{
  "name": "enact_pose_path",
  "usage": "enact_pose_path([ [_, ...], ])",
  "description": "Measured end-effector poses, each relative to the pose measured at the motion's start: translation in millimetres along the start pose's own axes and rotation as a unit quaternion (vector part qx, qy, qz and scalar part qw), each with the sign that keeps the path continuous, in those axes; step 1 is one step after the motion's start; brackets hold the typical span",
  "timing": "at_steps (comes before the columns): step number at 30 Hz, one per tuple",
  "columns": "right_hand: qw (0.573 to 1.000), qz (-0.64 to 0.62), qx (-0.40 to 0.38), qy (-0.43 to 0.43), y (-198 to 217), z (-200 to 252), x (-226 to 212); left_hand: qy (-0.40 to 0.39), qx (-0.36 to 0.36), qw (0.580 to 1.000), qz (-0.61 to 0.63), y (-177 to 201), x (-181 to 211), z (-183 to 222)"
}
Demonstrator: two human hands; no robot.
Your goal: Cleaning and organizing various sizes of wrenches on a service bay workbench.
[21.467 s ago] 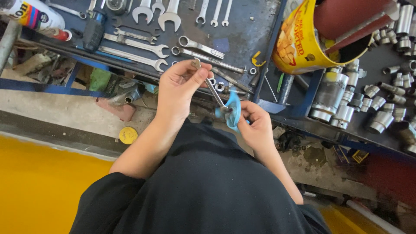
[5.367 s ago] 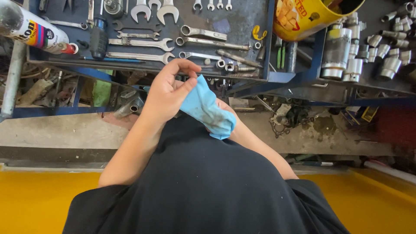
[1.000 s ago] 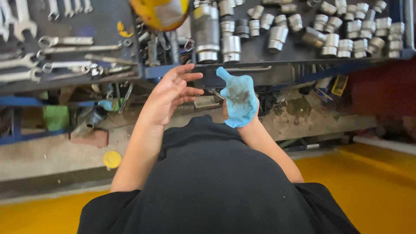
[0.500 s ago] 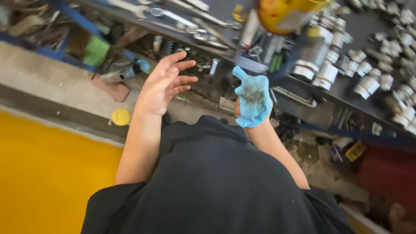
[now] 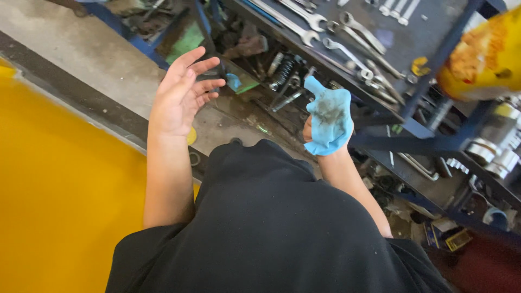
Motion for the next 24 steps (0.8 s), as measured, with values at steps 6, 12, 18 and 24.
enact_pose_path([
  [6, 0.998, -0.036, -0.044, -0.007, -14.2, -44.6, 60.0, -0.005, 0.006, 1.0, -0.007, 63.9, 47.1, 3.9],
  [12, 0.999, 0.005, -0.041, 0.033, -7.4, -72.8, 89.1, -0.056, -0.09, 0.979, -0.174, 9.6, 108.2, 47.8],
  [18, 0.997, 0.005, 0.046, 0.061, -7.8, -67.9, 109.5, -0.052, -0.331, 0.885, -0.324, -77.7, 147.6, 108.3],
  [24, 0.964, 0.134, 0.213, 0.086, 47.6, -45.6, 98.2, -0.069, -0.534, 0.819, -0.2, -125.9, 184.4, 157.0],
])
Point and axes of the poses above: each hand's wrist, its own z-axis away from the middle knuckle, its own y-axis out of the back of the hand, x = y × z, the point moved 10 cm from there along -z, towards the middle knuckle, and after that the axes turned 13 degrees about y, right-handed, at the moved point
